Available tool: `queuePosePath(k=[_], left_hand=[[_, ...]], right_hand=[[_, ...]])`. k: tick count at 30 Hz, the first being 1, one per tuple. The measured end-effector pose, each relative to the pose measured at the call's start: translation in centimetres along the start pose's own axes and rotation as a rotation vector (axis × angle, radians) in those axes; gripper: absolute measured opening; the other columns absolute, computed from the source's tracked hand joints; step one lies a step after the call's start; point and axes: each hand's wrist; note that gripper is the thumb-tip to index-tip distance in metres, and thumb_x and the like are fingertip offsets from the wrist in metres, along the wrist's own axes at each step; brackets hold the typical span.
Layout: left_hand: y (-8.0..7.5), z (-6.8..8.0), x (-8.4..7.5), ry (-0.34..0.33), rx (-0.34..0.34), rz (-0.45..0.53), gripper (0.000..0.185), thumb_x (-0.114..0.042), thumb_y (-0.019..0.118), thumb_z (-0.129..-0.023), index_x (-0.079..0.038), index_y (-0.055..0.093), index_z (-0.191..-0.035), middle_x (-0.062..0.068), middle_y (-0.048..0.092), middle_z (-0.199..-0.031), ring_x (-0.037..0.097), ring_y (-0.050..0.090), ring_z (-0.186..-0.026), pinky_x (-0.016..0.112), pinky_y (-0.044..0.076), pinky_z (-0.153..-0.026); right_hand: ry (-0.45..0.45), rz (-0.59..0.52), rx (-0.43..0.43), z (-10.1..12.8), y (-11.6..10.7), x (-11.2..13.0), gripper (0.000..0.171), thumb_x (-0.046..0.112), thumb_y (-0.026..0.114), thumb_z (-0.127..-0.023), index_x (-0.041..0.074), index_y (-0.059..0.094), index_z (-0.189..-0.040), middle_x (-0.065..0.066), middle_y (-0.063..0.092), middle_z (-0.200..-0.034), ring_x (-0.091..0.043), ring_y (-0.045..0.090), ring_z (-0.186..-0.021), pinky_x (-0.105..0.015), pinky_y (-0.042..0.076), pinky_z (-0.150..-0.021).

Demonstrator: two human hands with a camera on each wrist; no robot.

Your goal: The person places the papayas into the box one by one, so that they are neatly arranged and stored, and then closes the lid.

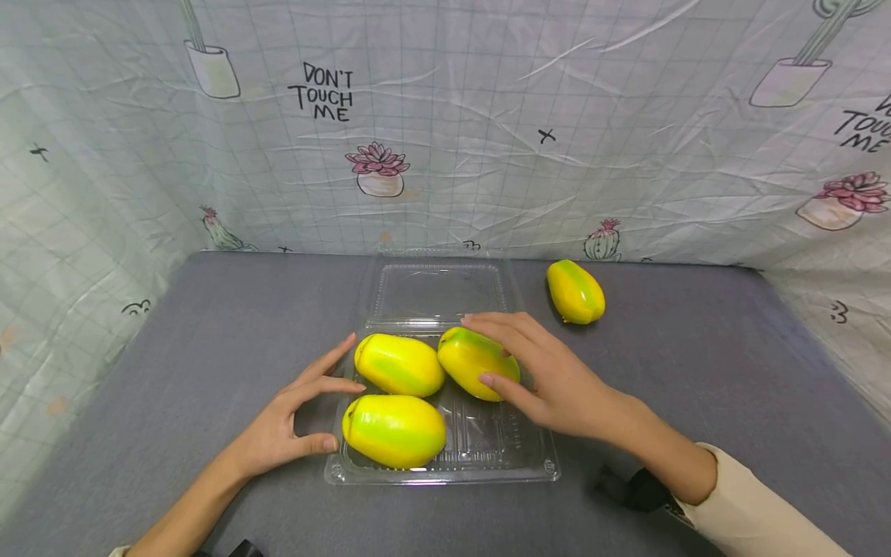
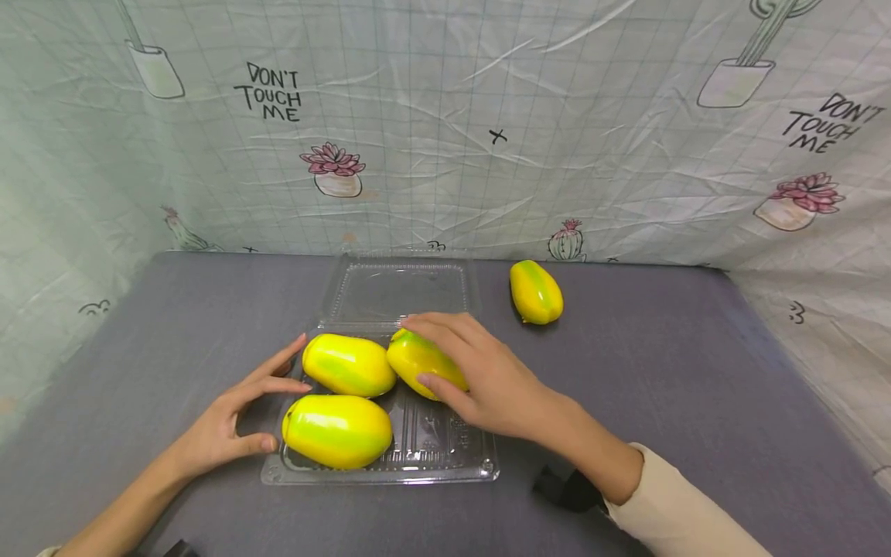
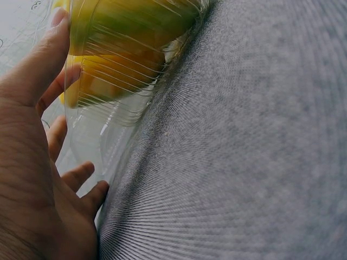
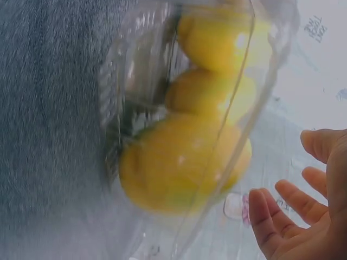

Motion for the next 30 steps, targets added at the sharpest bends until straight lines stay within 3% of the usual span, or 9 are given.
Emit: queuePosePath(k=[5, 12, 19, 30], left_hand=[[0.0, 0.0, 0.0, -0.005, -0.002, 0.002, 0.05, -0.028, 0.068, -0.078, -0.002, 0.054, -0.118, 0.028, 0.015, -0.142, 0.043, 0.013, -0.129, 0.025, 0.015, -0.104], [0.0, 0.0, 0.0, -0.005, -0.004, 0.003, 0.05, -0.029, 0.068, -0.078, -0.001, 0.054, -0.117, 0.028, 0.015, -0.141, 0.044, 0.013, -0.128, 0.025, 0.014, -0.104], [0.0, 0.0, -0.1, -0.008, -0.003, 0.01, 0.05, -0.028, 0.069, -0.077, -0.001, 0.054, -0.117, 0.028, 0.015, -0.142, 0.044, 0.013, -0.129, 0.025, 0.014, -0.104], [0.0, -0.1, -0.2, -0.009, -0.002, 0.014, 0.05, -0.029, 0.068, -0.078, -0.002, 0.054, -0.117, 0.028, 0.015, -0.141, 0.043, 0.012, -0.129, 0.025, 0.014, -0.104]], right_hand=[[0.042, 0.005, -0.009, 0.4, -0.6, -0.9, 0.058, 0.009, 0.063, -0.081, 0.009, 0.038, -0.134, 0.0, 0.04, -0.133, -0.012, 0.043, -0.104, -0.02, 0.042, -0.072], [0.109, 0.019, -0.04, 1.0, -1.3, -2.2, 0.059, 0.008, 0.064, -0.08, 0.01, 0.039, -0.133, 0.0, 0.043, -0.131, -0.012, 0.044, -0.107, -0.028, 0.046, -0.075], [0.262, 0.048, -0.064, 1.5, -2.2, -3.3, 0.056, 0.019, 0.063, -0.083, 0.021, 0.039, -0.133, 0.008, 0.045, -0.125, -0.007, 0.05, -0.092, -0.026, 0.044, -0.077], [0.475, -0.018, -0.133, 2.0, -3.1, -5.0, 0.047, 0.027, 0.058, -0.086, 0.028, 0.042, -0.13, 0.009, 0.049, -0.113, -0.012, 0.053, -0.094, -0.035, 0.047, -0.078]])
Point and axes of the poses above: each hand's wrist, its own z-axis away from the middle knuckle, its own y-axis out of the palm, x = y × z
